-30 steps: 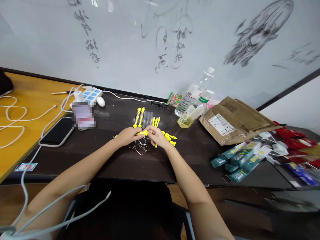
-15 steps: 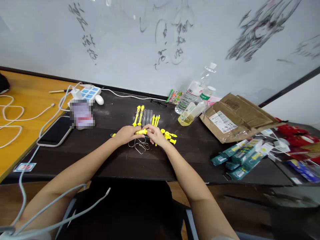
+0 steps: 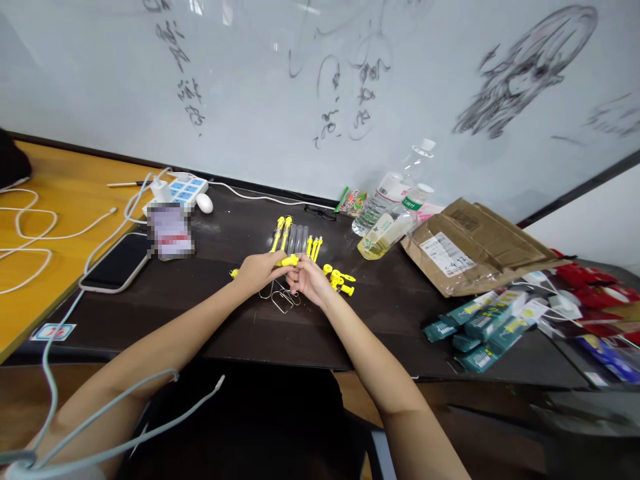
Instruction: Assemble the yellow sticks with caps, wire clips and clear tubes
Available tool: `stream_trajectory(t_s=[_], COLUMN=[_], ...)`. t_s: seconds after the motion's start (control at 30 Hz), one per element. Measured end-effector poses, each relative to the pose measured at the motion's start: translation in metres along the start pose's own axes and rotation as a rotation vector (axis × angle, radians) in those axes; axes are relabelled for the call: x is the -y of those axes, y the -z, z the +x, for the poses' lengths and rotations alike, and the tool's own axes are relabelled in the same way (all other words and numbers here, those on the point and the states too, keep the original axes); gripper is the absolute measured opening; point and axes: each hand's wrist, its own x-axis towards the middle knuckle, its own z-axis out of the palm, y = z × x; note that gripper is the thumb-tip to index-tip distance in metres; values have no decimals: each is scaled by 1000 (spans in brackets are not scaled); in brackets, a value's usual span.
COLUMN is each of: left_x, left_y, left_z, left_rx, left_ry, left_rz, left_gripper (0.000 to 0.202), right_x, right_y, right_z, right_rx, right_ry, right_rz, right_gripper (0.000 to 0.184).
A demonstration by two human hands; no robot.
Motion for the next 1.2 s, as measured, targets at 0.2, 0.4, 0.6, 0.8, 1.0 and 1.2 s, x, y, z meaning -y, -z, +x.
stream_trajectory(t_s=[0.2,0.4,0.6,0.8,1.0,1.2], left_x=[-3,1,4,7,8,3], left_y=[3,9,7,5,2,-4], left_z=[1,3,0,0,0,-1], left_rx=[106,161,165,212,230,182], left_ry=[-24,-50,-125,-138,-142,-83], left_rz=[-1,-67,-69,-35,6,44], left_gripper=[41,42,40,43,50,52], right_x=[-2,4,17,25,20,10], right_y=[0,5,14,18,24,29], right_z=[2,-1,-7,-15,-11,-2], right_rx=[26,14,13,15,66,29], right_ry=[-7,-49,117,449,452,402], right_rz=[36,-45,-497,-1189,-1158,-963], right_gripper=[28,29,21,23,25,21])
